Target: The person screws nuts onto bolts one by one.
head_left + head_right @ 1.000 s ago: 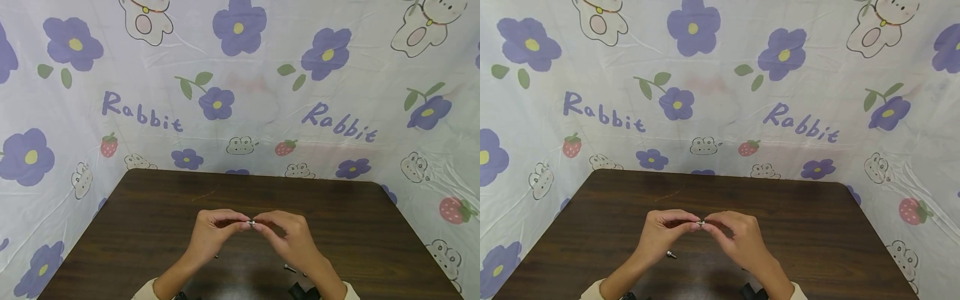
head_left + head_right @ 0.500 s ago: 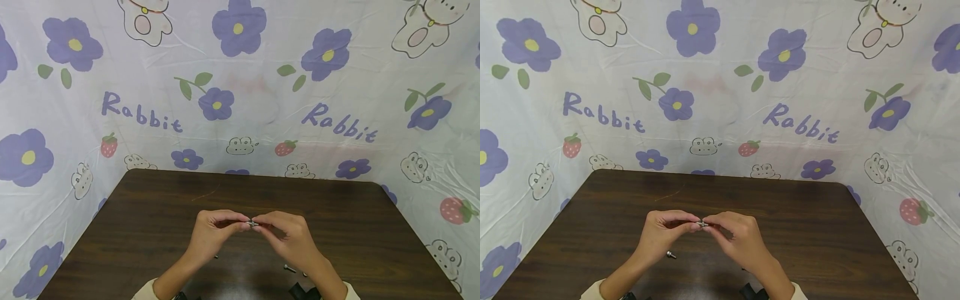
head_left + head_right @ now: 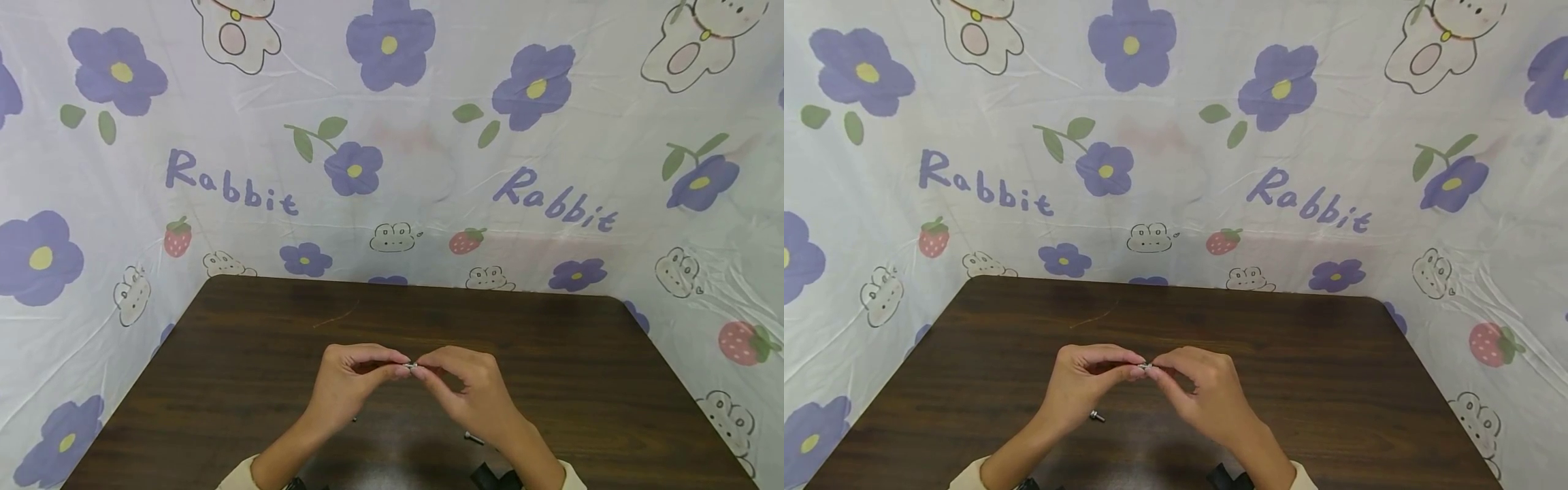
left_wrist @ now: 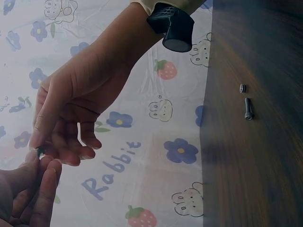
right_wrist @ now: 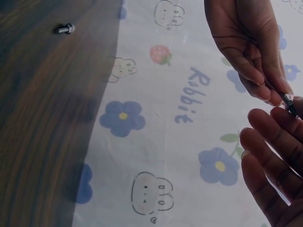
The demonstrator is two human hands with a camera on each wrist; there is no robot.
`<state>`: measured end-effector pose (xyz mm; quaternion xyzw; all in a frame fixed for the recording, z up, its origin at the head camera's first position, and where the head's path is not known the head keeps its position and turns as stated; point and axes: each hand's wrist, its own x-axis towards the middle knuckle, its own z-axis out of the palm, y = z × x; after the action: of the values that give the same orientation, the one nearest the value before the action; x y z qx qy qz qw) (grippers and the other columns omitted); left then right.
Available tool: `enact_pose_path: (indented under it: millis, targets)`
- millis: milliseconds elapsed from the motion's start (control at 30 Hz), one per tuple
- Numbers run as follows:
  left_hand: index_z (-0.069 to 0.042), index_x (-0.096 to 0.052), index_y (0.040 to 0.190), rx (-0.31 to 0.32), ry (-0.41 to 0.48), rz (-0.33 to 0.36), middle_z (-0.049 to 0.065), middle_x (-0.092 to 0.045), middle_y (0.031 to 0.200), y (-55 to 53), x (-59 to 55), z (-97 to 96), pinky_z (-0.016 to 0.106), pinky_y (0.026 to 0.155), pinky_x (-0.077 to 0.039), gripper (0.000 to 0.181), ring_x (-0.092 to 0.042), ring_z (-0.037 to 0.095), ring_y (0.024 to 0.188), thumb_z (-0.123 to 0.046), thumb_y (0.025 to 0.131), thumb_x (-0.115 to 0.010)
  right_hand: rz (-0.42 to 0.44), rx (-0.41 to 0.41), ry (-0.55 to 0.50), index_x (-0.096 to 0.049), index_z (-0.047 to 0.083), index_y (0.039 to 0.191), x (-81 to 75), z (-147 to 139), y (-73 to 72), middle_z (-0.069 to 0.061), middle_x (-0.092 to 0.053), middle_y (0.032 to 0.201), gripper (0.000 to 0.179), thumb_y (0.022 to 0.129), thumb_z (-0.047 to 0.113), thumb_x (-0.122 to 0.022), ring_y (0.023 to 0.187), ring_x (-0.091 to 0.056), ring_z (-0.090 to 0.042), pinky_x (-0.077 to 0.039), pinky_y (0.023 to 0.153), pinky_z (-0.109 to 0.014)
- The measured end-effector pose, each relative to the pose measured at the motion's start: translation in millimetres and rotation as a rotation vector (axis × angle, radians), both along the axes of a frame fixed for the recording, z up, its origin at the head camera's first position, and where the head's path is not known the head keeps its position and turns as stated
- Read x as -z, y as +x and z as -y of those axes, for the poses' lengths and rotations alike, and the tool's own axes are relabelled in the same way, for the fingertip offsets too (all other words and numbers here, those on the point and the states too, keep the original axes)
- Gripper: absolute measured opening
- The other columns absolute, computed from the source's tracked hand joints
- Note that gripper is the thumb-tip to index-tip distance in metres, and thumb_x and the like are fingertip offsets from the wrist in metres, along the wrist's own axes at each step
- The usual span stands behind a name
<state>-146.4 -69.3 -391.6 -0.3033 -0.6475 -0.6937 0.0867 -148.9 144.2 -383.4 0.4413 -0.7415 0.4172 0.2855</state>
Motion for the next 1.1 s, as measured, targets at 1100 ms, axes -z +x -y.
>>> enact_pose_path:
  millis: [1100]
  targets:
    - [0.005,-0.077,0.1,0.044,0.049,0.036,0.016,-0.077,0.094,0.3,0.3,0.9,0.042,0.075,-0.062,0.012,-0.076,0.03,0.084,0.001,0.089,-0.076,-0.065,-0.056,-0.037,-0.076,0.006,0.102,1.3,1.3,-3.1,-0.006,-0.076,0.093,0.008,0.094,0.009,-0.073,0.082,-0.073,-0.016,-0.06,0.071,-0.025]
